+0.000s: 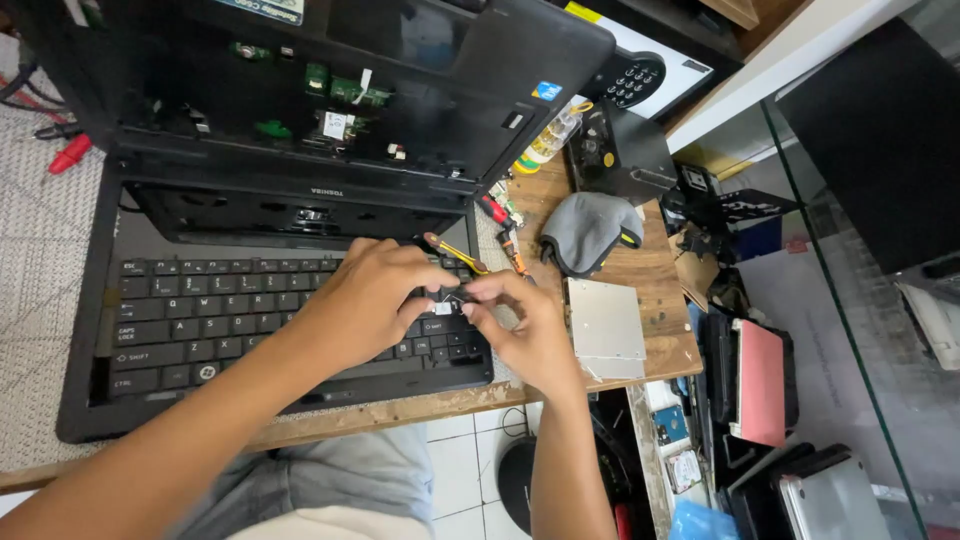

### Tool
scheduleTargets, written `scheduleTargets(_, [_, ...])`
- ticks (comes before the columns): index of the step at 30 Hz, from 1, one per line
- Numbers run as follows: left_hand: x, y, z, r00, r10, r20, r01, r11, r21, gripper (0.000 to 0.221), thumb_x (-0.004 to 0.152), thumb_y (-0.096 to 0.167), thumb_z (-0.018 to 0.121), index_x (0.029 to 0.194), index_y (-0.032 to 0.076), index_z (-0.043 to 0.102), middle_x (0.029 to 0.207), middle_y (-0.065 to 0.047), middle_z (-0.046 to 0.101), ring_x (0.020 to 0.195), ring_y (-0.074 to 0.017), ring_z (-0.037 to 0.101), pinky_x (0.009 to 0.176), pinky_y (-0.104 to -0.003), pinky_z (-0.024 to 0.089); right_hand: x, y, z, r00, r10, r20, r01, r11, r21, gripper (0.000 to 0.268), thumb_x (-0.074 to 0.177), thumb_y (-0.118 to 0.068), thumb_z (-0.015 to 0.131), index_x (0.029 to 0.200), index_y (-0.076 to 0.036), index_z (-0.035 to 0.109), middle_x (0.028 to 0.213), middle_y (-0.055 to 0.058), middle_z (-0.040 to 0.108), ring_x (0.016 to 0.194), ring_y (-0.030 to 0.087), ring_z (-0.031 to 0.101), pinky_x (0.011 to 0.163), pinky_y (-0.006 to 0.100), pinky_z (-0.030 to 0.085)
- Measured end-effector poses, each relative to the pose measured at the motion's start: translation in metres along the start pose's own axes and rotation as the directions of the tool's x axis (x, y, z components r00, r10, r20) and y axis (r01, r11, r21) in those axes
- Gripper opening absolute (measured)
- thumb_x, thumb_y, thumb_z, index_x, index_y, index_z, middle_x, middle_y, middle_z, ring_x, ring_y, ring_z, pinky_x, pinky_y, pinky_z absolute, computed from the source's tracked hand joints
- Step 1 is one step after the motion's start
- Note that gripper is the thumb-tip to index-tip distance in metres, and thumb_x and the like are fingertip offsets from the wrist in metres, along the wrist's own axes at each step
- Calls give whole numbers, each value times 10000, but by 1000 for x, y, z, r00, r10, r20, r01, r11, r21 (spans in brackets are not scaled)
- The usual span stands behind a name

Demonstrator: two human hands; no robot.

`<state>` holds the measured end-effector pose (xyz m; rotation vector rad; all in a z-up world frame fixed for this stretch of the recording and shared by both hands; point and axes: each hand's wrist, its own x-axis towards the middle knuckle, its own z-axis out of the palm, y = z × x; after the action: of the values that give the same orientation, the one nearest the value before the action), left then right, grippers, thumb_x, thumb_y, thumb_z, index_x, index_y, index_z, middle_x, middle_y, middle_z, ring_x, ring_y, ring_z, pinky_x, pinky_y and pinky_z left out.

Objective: The person reattaches keycaps to the keyboard of a partially disassembled laptop. They align each keycap over its scissor mechanism by hand, press it down to clip it in place, and use a yellow-handled screwdriver to press and seat the keycaps, working across the keyboard one key at a time.

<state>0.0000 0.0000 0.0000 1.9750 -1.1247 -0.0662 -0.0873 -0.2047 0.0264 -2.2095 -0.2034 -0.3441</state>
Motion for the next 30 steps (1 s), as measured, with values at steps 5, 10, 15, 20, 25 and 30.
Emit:
scheduleTargets(5, [-9,6,1,997,45,-57,-50,993,-108,113,884,152,743,994,138,763,908,-71,752,892,-291,702,977,-475,440,-17,21,7,994,108,-8,-99,938,333,191,798,90,790,958,21,714,761,143,734,705,172,709,690,344,599])
scheduleTargets(10, [-18,16,-3,993,23,-113,-51,967,-250,159,890,157,743,1041,164,789,922,-52,783,894,-255,723,980,-446,450,-24,15,15,982,191,0,-166,853,495,198,778,99,797,923,22,687,749,157,758,671,170,723,639,284,574])
scheduleTargets(15, [-26,21,-4,984,-91,-153,11,890,-456,178,866,80,754,1024,136,816,830,-51,805,832,-251,749,931,-407,498,-31,4,25,981,179,75,-190,804,564,183,782,117,799,900,56,673,721,183,750,683,173,733,664,286,585])
scheduleTargets(20, [-36,32,-9,961,-204,-185,76,841,-535,149,832,83,775,955,147,828,753,-30,813,753,-195,755,849,-359,537,-34,-5,31,980,186,66,-189,785,590,218,761,95,827,927,72,688,768,205,768,715,182,745,688,299,596])
scheduleTargets(25, [-43,38,-4,912,-332,-242,133,797,-589,187,813,33,726,976,47,817,762,-109,809,754,-223,761,787,-362,578,-33,-16,48,994,108,-16,-82,834,546,406,697,94,880,1054,83,686,833,176,777,799,194,755,762,324,608])
scheduleTargets(30, [-50,24,10,851,-412,-326,134,770,-624,179,817,39,755,984,38,820,753,-95,793,744,-204,772,781,-324,598,-34,-14,61,990,66,-128,-12,925,380,349,765,59,853,1086,71,716,804,166,770,763,191,744,737,331,606])
